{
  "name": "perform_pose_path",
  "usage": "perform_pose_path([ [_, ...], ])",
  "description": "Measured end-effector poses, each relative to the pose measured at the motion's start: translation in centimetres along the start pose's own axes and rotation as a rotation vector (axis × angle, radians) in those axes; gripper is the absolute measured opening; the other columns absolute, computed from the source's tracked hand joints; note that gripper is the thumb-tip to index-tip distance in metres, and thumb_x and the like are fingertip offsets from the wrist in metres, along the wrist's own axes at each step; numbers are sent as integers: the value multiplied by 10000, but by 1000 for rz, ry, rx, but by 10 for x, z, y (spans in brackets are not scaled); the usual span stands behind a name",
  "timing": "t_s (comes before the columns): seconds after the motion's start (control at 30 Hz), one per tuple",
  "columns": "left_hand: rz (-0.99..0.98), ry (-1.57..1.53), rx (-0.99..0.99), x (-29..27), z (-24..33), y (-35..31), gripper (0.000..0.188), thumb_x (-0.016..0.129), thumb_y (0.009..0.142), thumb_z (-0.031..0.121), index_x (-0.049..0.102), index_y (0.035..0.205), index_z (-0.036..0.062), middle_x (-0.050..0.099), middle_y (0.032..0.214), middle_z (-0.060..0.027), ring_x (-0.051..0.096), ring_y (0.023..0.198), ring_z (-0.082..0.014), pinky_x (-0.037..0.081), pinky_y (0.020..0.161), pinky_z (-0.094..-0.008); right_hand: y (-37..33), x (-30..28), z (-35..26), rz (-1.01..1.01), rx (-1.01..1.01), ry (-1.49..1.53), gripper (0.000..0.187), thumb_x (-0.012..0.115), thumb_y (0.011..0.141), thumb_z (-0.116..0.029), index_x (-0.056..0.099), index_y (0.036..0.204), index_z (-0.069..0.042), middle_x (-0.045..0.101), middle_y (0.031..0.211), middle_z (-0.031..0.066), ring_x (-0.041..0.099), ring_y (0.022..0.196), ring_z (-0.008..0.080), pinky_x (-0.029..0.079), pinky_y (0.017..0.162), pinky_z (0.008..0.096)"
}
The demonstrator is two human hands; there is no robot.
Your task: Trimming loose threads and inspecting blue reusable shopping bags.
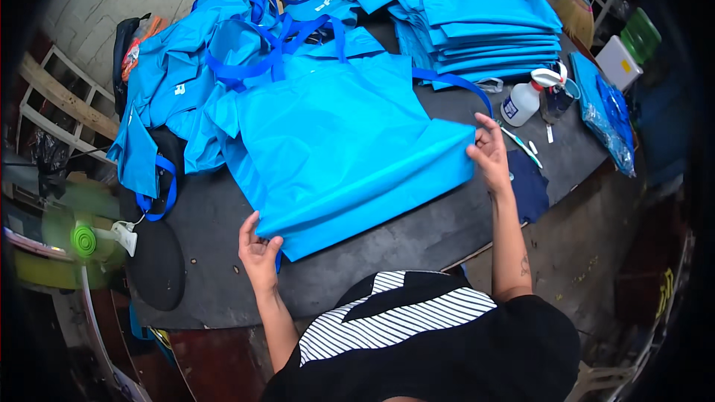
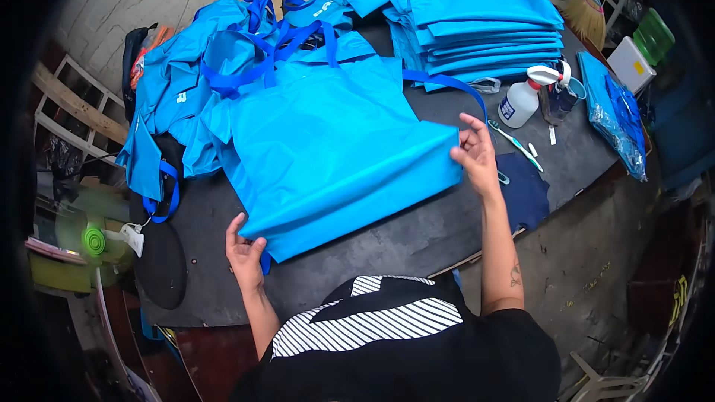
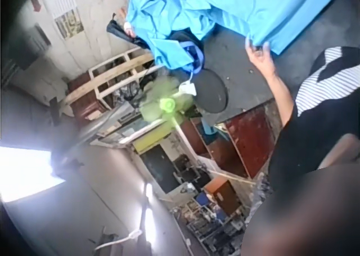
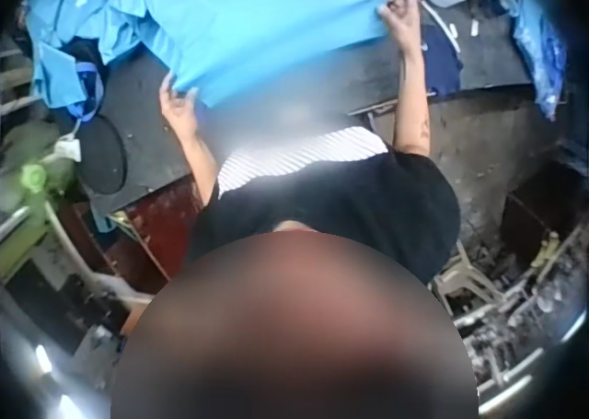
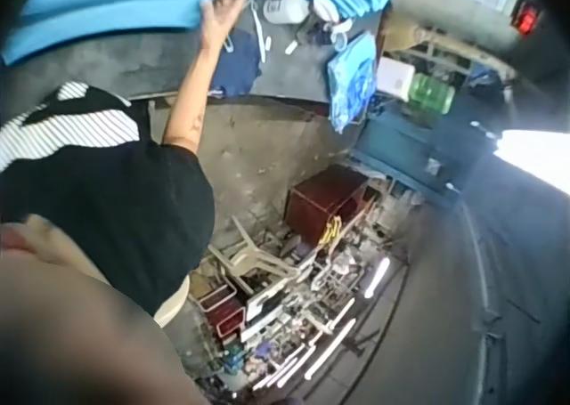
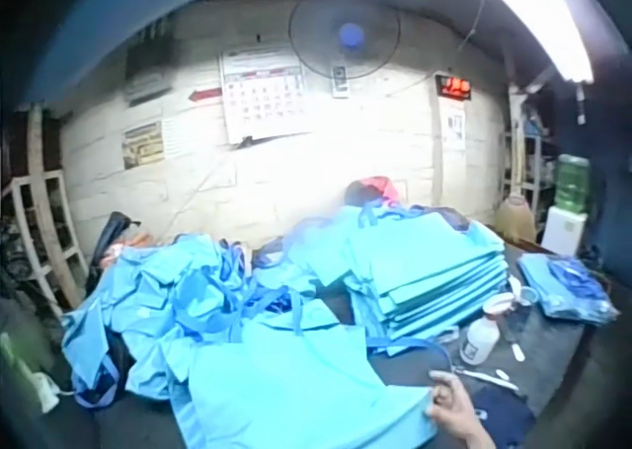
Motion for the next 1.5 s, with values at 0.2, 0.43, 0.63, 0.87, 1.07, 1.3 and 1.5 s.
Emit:
perform_pose_path([
  [0.2,34,38,-96,-27,-29,-23,329,705,741,-83,586,1039,-8,584,1014,-36,558,898,-101,451,792,-222,-20,-31,-1,-404,309,-280,361,730,632,49,631,973,-17,527,949,9,525,865,125,412,768,239],
  [0.43,184,306,303,15,-3,-32,158,599,914,123,529,1002,12,524,1023,-76,477,1078,-180,359,970,-329,-38,-12,-9,-194,53,-103,164,674,784,-49,554,897,-50,610,975,73,489,1095,219,380,953,354],
  [0.63,387,406,96,11,-55,-57,113,514,968,124,501,997,15,505,915,-35,475,807,-88,390,724,-230,-76,-3,4,1,4,-457,108,550,926,-56,465,991,-49,476,756,-28,432,698,41,348,627,187],
  [0.87,268,434,-4,2,-28,-51,159,518,972,149,495,911,5,504,795,-3,462,745,-64,363,640,-221,-93,-18,-2,-229,62,-973,113,540,941,-111,512,992,-15,525,801,-4,461,730,55,360,630,199],
  [1.07,25,1075,156,-1,-63,-68,201,505,973,192,483,906,3,521,817,-34,489,837,-140,366,720,-257,-132,-19,12,10,-112,-1259,67,528,914,-78,551,917,-16,519,869,120,500,831,254,382,737,346],
  [1.3,-23,415,-148,-34,-44,-58,155,602,911,110,531,982,-8,475,752,18,432,703,-73,360,685,-209,-123,-35,-2,-1,351,-527,208,632,892,-206,537,911,-21,473,854,24,456,846,89,368,663,261],
  [1.5,52,874,71,-5,-44,-60,117,557,924,112,490,917,17,506,753,-42,470,727,-100,358,651,-276,-134,-2,12,153,-96,-1278,108,573,891,-143,526,899,-47,548,803,96,489,765,302,337,741,403],
])
Point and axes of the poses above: each hand's wrist, its own y-axis towards the middle knuckle, its own x-axis out of the palm, z = x × y, the point moved 1 cm from there along y, towards the middle knuckle
